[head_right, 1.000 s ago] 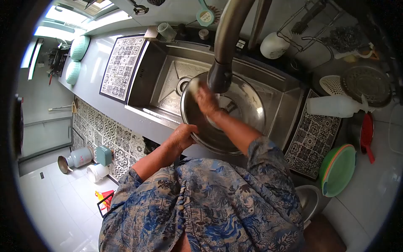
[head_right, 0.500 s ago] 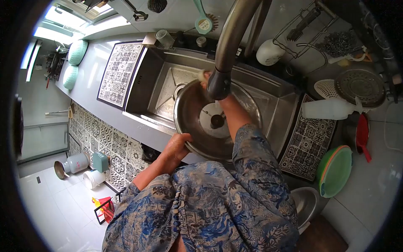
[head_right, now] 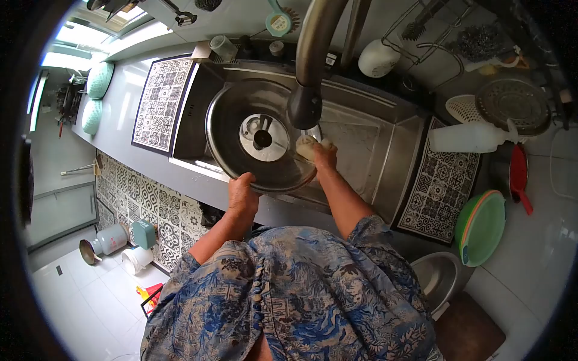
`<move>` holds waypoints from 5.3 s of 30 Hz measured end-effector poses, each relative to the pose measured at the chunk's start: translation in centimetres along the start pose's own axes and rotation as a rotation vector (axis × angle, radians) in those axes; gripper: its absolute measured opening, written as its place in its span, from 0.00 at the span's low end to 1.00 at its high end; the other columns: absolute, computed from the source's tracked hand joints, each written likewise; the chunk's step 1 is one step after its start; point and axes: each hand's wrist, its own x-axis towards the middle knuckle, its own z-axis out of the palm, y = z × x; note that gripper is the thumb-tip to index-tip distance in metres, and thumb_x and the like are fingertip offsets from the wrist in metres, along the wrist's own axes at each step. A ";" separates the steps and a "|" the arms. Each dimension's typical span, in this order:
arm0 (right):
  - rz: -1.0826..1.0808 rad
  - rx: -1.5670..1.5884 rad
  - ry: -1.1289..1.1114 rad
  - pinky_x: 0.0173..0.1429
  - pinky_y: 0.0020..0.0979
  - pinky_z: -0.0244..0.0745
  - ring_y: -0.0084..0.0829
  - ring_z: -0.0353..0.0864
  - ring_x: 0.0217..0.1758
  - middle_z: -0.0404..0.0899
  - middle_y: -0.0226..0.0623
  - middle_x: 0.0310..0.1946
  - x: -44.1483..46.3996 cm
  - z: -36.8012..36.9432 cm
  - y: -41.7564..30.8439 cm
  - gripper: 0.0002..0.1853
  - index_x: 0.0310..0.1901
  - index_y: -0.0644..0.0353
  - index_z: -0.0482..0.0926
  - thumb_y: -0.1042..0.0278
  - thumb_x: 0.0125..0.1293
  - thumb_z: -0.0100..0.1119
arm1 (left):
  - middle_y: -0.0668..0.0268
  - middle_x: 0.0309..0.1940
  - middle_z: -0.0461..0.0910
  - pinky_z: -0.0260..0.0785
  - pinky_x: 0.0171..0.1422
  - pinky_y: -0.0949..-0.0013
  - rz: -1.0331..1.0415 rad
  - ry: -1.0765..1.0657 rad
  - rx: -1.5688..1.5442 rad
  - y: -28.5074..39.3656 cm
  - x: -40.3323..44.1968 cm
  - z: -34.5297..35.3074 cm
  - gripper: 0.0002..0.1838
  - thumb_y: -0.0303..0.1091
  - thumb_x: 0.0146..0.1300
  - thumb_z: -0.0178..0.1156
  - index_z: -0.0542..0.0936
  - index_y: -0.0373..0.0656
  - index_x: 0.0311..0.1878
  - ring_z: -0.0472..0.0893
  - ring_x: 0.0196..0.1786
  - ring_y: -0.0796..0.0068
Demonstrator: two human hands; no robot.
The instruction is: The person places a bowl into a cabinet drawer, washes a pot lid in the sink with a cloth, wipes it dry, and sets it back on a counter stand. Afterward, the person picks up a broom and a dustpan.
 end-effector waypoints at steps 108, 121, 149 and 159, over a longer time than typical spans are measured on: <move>-1.356 -0.593 -0.111 0.59 0.38 0.60 0.40 0.67 0.55 0.71 0.40 0.51 -2.7 7.9 -3.3 0.18 0.46 0.56 0.73 0.68 0.50 0.53 | 0.56 0.32 0.74 0.73 0.33 0.62 -0.205 -0.147 0.076 2.3 0.0 -2.3 0.15 0.19 0.44 0.49 0.70 0.28 0.39 0.77 0.32 0.62; -1.270 -1.200 -0.765 0.60 0.41 0.58 0.38 0.67 0.55 0.71 0.39 0.47 -2.7 -3.0 -4.6 0.17 0.42 0.58 0.73 0.71 0.46 0.52 | 0.54 0.32 0.72 0.73 0.38 0.52 -0.167 -0.163 0.028 2.0 1.1 -4.2 0.19 0.19 0.40 0.47 0.67 0.28 0.42 0.77 0.33 0.56; -1.121 -1.410 -0.608 0.62 0.45 0.56 0.37 0.65 0.58 0.71 0.40 0.50 -3.2 -5.0 -5.5 0.19 0.48 0.53 0.73 0.64 0.51 0.53 | 0.51 0.35 0.72 0.73 0.41 0.52 -0.205 -0.195 0.089 1.8 1.6 -4.8 0.19 0.19 0.41 0.46 0.67 0.26 0.42 0.77 0.35 0.54; -1.056 -1.358 -0.320 0.55 0.52 0.57 0.39 0.68 0.53 0.73 0.36 0.44 -3.8 0.0 -2.5 0.13 0.40 0.54 0.76 0.67 0.53 0.49 | 0.57 0.32 0.73 0.71 0.39 0.54 -0.149 -0.073 0.037 1.0 1.9 -4.0 0.15 0.21 0.44 0.49 0.70 0.30 0.39 0.76 0.35 0.61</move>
